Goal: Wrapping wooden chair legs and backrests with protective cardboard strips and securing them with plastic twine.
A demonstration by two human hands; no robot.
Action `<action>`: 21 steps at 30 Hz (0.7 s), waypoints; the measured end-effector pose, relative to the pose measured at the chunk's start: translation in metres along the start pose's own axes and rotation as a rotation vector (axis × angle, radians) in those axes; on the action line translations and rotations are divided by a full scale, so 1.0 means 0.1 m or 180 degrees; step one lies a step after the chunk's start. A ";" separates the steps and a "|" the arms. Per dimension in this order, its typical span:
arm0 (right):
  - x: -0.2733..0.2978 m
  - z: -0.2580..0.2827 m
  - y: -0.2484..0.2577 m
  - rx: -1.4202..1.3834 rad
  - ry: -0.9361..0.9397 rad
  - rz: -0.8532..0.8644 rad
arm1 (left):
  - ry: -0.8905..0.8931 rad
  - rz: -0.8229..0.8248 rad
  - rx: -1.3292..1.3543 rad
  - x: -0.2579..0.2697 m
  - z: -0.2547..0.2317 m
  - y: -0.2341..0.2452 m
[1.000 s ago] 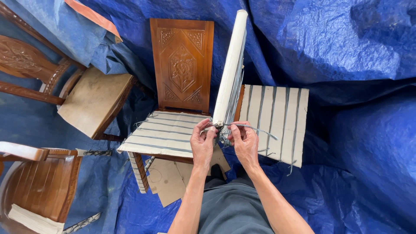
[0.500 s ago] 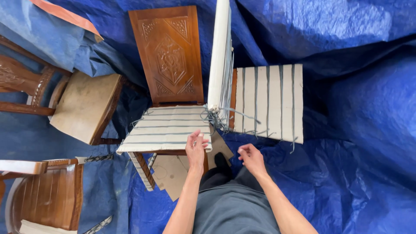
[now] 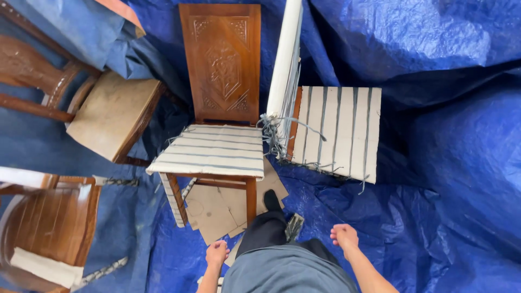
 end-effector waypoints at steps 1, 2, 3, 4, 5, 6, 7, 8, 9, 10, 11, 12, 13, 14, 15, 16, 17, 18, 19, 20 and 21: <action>-0.02 -0.20 0.01 -0.0032 -0.0081 0.0052 | 0.0104 -0.0069 -0.0208 0.11 0.07 0.01; -0.03 -0.43 0.06 -0.0053 -0.0174 0.0096 | 0.0226 -0.0128 -0.0418 0.26 0.18 0.01; 0.04 -0.46 0.12 -0.0006 -0.0162 0.0099 | 0.0259 -0.0138 -0.0384 0.32 0.29 -0.15; 0.16 -0.58 0.14 -0.0052 -0.0180 0.0158 | 0.0053 -0.0079 -0.0796 0.39 0.39 -0.24; 0.27 -0.71 0.16 -0.0099 -0.0199 0.0217 | -0.0153 -0.0014 -0.1206 0.46 0.50 -0.35; 0.38 -0.85 0.20 -0.0112 -0.0249 0.0187 | -0.0137 0.0026 -0.1248 0.54 0.60 -0.46; 0.49 -0.97 0.23 -0.0104 -0.0224 0.0183 | -0.0618 0.0164 -0.1318 0.62 0.63 -0.62; 0.57 -1.08 0.31 -0.0070 -0.0184 0.0174 | -0.1085 0.0306 -0.1348 0.74 0.69 -0.84; 0.60 -1.27 0.39 -0.0056 -0.0221 0.0138 | -0.1056 0.0350 -0.1357 0.91 0.67 -0.91; 0.67 -1.49 0.46 -0.0013 -0.0271 0.0225 | -0.1123 0.0277 -0.1163 1.16 0.67 -0.91; 0.76 -1.69 0.53 0.0028 -0.0322 0.0312 | -0.1188 0.0199 -0.0970 1.40 0.65 -0.89; 0.76 -2.01 0.58 0.0009 -0.0360 0.0302 | -0.1181 0.0224 -0.1005 1.32 0.88 -0.83; 0.77 -2.34 0.65 0.0144 -0.0522 0.0177 | -0.1217 0.0087 -0.0819 1.23 1.07 -0.74; 0.77 -2.64 0.83 0.0315 -0.0677 0.0040 | -0.1225 -0.0049 -0.0605 1.21 1.30 -0.73; 0.76 -2.92 0.89 0.0330 -0.0709 0.0018 | -0.1194 -0.0024 -0.0613 1.24 1.49 -0.63; 0.75 -3.18 0.94 0.0390 -0.0800 0.0066 | -0.0917 -0.0028 -0.0273 1.26 1.74 -0.50; 0.74 -3.44 0.98 0.0448 -0.0893 0.0112 | -0.0640 -0.0038 0.0067 1.29 1.98 -0.37; 0.79 -3.47 0.98 0.0484 -0.0905 0.0130 | -0.0608 -0.0064 0.0067 1.35 2.10 -0.24; 0.84 -3.50 0.99 0.0765 -0.0988 0.0093 | -0.0426 -0.0008 0.0264 1.41 2.25 -0.13; 0.89 -3.53 1.02 0.1067 -0.1069 0.0063 | -0.0230 0.0033 0.0469 1.50 2.41 -0.02; 0.89 -3.50 0.97 0.1125 -0.1081 0.0087 | -0.0184 -0.0009 0.0478 1.60 2.58 0.10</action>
Point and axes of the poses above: each hand's wrist, its own x-axis away from the middle knuckle, its own y-axis out of the back of the hand, z = x × y, the point moved 6 cm from there along -x, towards the middle knuckle, and after that the axes turned 6 degrees about -y, right-handed, at the moved point
